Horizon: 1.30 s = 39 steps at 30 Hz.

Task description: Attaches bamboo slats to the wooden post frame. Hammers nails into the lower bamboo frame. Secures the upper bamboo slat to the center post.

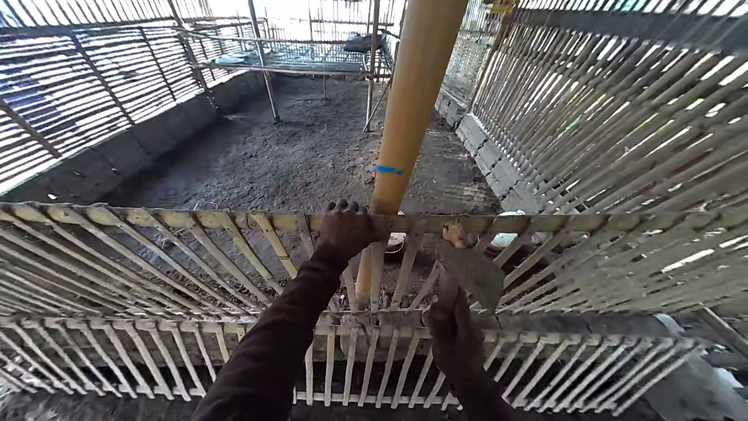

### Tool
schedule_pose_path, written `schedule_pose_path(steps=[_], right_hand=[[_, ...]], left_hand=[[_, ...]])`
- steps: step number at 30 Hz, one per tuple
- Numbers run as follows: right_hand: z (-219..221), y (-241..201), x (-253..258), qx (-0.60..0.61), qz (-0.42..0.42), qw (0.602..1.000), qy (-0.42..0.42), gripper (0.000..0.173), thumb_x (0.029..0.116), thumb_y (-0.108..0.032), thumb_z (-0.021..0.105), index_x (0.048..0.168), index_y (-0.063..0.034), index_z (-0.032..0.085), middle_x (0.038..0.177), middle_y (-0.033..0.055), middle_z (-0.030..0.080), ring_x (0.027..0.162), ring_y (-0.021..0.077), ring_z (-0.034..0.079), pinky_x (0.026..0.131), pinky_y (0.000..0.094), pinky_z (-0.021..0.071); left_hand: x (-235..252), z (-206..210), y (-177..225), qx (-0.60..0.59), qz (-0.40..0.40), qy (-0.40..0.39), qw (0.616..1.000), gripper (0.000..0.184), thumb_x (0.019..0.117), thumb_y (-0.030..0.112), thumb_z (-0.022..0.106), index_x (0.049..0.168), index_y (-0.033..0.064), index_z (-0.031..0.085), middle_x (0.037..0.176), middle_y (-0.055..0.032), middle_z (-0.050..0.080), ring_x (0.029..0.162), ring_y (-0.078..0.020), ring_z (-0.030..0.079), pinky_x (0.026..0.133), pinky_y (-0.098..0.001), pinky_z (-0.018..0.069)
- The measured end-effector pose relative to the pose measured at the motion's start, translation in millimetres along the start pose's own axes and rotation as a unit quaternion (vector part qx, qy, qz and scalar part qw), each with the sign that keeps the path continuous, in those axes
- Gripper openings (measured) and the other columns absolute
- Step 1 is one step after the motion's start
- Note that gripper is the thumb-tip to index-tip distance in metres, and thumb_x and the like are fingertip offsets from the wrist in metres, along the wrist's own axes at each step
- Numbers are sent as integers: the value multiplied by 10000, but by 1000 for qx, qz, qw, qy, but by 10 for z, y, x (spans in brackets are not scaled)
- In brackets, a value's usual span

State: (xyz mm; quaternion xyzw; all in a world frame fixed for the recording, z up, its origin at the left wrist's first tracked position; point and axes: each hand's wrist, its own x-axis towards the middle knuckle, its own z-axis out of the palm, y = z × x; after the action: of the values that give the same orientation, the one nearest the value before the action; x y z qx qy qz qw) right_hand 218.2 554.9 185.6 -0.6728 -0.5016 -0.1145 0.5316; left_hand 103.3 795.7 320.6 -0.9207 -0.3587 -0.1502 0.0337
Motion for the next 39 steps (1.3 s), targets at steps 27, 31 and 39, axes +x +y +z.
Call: schedule_pose_path(steps=[27,31,39], right_hand=[[-618,740,-1291,-16,183,948,-261,577,1046,-401,486,1517,-68,504,817,113,726,601,205,664,593,473,594],[-1333,1066,-2534,-92,430,805,-399,481,1055,-331,526,1466,-82,559,1101,215,719,950,345,712,901,577,557],[-2532,490,-4121,-96,858,468,-187,430,1070,-257,552,1373,48,554,1185,250,631,953,289,635,869,460,529]], left_hand=[[-149,172,21,15,26,109,994,577,814,589,765,1042,60,726,1082,-164,700,1119,-403,617,941,-592,474],[-152,238,-29,-6,60,162,985,559,820,560,772,1048,52,718,1079,-179,698,1127,-434,614,925,-632,480],[-162,380,-174,-44,81,128,987,700,902,635,650,1281,47,645,1331,-268,603,1294,-542,493,1012,-769,357]])
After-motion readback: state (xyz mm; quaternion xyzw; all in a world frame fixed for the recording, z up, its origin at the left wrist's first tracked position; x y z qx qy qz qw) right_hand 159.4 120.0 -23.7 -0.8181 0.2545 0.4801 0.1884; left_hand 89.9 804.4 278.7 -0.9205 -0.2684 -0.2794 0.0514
